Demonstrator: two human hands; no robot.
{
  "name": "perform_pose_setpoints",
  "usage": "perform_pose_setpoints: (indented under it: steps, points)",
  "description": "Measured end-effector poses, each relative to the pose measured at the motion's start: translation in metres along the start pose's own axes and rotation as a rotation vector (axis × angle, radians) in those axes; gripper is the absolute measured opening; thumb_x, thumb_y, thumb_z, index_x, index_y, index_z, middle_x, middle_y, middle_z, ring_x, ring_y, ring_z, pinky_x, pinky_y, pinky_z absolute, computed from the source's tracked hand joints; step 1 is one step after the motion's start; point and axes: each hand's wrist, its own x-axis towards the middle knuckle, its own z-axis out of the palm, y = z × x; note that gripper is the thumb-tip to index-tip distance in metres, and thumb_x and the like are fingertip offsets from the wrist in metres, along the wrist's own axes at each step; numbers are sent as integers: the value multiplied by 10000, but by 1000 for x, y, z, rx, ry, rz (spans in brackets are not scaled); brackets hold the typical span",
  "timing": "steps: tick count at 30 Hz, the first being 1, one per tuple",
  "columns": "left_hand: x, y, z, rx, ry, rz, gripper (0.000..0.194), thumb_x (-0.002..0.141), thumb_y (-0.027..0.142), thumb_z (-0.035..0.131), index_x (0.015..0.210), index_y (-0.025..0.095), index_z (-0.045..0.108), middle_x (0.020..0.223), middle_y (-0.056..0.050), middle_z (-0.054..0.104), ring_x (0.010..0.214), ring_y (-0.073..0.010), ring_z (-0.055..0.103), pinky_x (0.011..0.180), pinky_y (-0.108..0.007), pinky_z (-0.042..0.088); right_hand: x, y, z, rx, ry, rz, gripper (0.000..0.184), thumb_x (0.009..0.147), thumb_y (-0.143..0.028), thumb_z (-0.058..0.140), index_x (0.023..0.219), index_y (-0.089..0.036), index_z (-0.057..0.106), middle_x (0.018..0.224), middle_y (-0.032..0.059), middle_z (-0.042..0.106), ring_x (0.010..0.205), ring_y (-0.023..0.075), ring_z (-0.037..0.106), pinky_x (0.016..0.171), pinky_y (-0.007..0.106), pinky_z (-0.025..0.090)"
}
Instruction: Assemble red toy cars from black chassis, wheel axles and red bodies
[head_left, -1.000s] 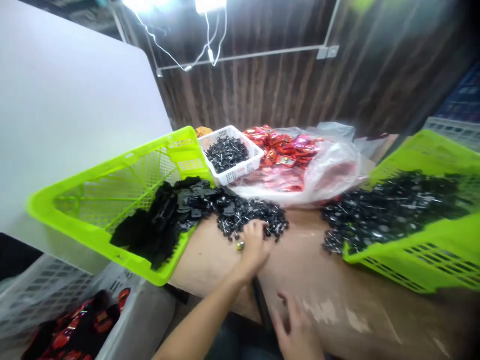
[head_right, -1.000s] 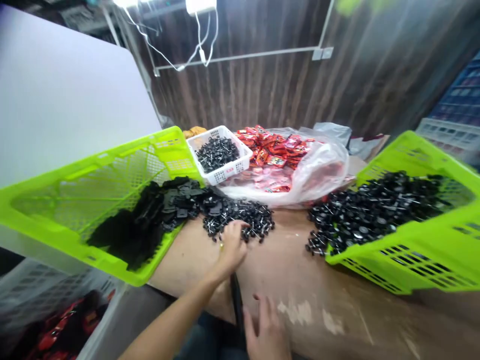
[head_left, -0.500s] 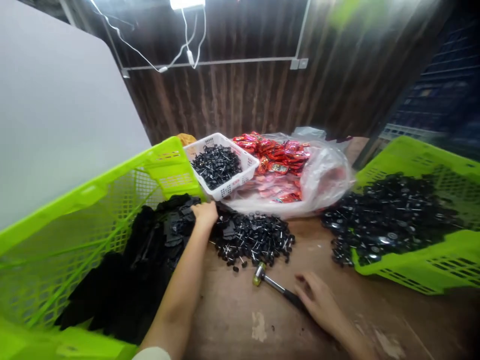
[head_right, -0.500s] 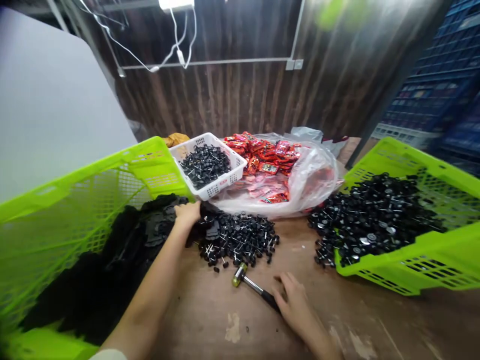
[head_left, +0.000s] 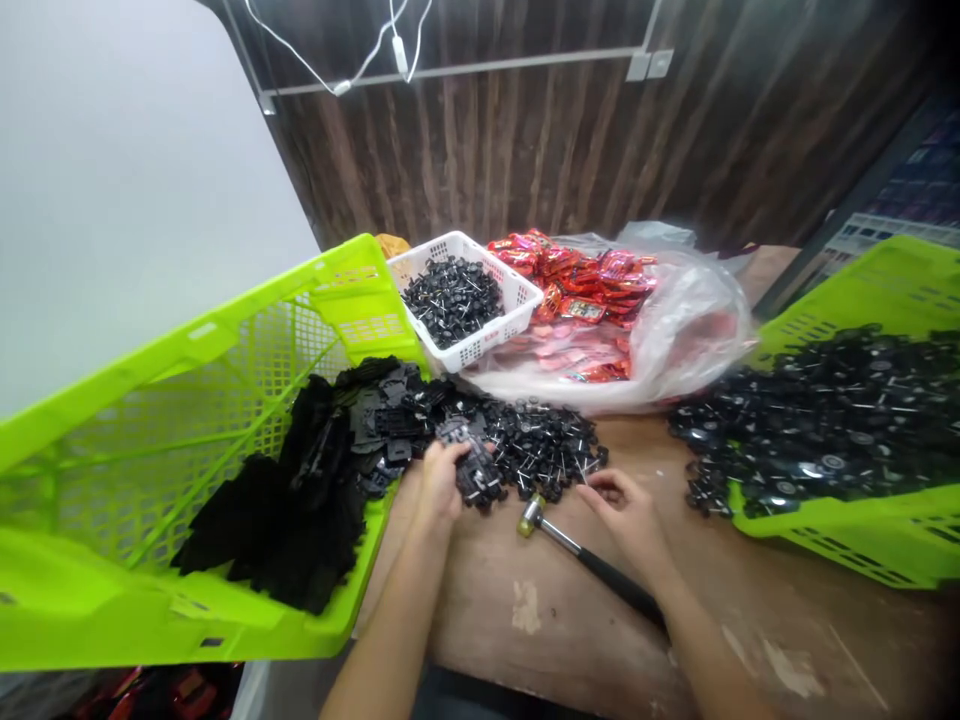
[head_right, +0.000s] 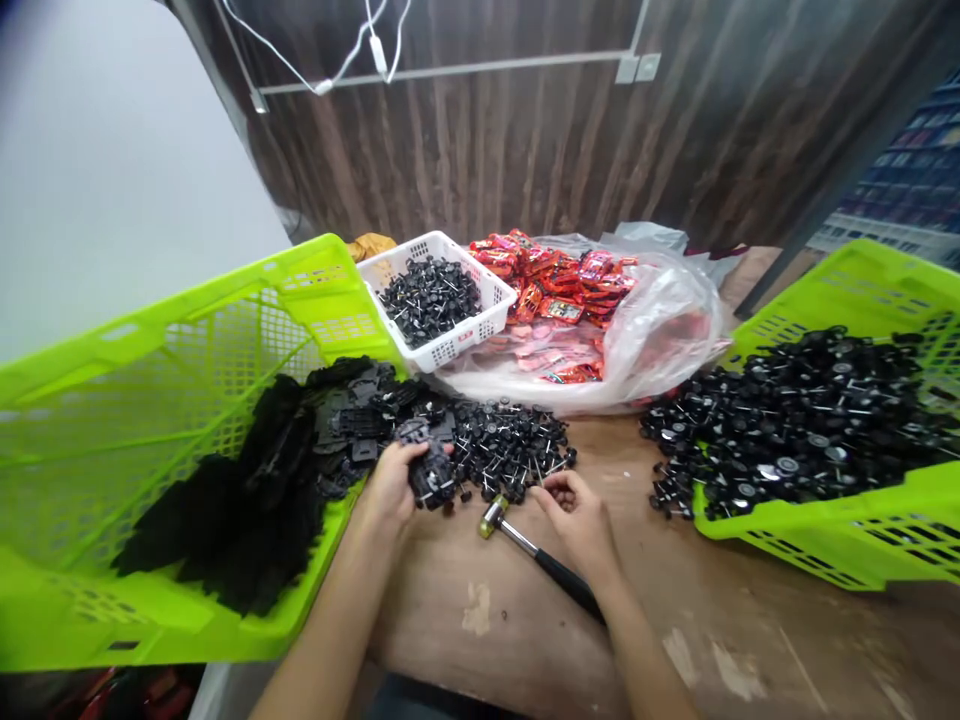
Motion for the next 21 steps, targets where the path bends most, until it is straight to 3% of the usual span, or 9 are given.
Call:
perform_pose_setpoints:
  steps: [3, 5, 7, 10, 14, 17, 19, 21]
  points:
    - [-20, -38, 8, 64, -112, -80, 461, 583, 183, 744, 968, 141, 493, 723, -34, 675, 618, -177, 659, 613, -314, 536, -20, -29, 4, 135, 44, -38, 219, 790, -403, 642, 817, -190, 594, 763, 27, 609, 699, 168, 583, 659, 289, 486]
    - [-32, -48, 9, 222, -241, -132, 633, 531, 127, 778, 1085, 141, 471, 693, -5, 662, 595, -153, 636, 590, -279, 520, -27, -41, 3, 94, -46, -177, 135, 828, -335, 607, 830, -200, 615, 844, 45, 602, 786, 178, 586, 737, 310, 487]
    - [-40, -48, 9, 380, -352, -171, 772, 521, 86, 775, 1197, 155, 409, 638, 36, 631, 555, -129, 603, 552, -240, 488, -30, -44, -2, 14, -191, -305, 91, 837, -269, 582, 806, -207, 640, 974, 71, 584, 912, 200, 578, 834, 350, 470]
    - [-45, -40, 8, 502, -521, -192, 864, 515, 64, 764, 1274, 164, 364, 602, 67, 598, 509, -108, 558, 497, -194, 428, -30, -38, -12, -67, -390, -386, 110, 824, -209, 570, 759, -209, 658, 1131, 85, 544, 1142, 255, 503, 976, 428, 400]
    - [-39, -33, 7, 491, -663, -205, 827, 493, 78, 784, 1247, 172, 457, 520, 107, 502, 462, -77, 471, 435, -155, 331, -32, -32, -17, -26, -603, -354, 151, 819, -140, 520, 798, -215, 650, 1130, 72, 547, 1120, 219, 519, 967, 387, 421]
    - [-35, -29, 1, 429, -613, -302, 681, 565, 181, 777, 1197, 183, 524, 570, 75, 537, 503, -83, 511, 470, -160, 369, -34, -30, -19, -11, -555, -293, 127, 804, -138, 529, 764, -204, 629, 1068, 69, 542, 1050, 206, 536, 932, 363, 438]
    - [-38, -28, -4, 293, -556, -361, 608, 605, 273, 763, 1170, 194, 554, 733, 10, 623, 602, -111, 590, 546, -197, 447, -33, -27, -20, -19, -445, -245, 86, 793, -161, 554, 747, -201, 614, 1046, 64, 528, 1040, 210, 531, 936, 371, 429]
    - [-47, -30, -6, 134, -522, -322, 653, 576, 282, 789, 1182, 208, 555, 952, -48, 653, 757, -155, 642, 665, -249, 505, -32, -26, -18, -27, -330, -204, 60, 782, -173, 570, 735, -198, 597, 1038, 61, 515, 1026, 210, 532, 941, 376, 420]
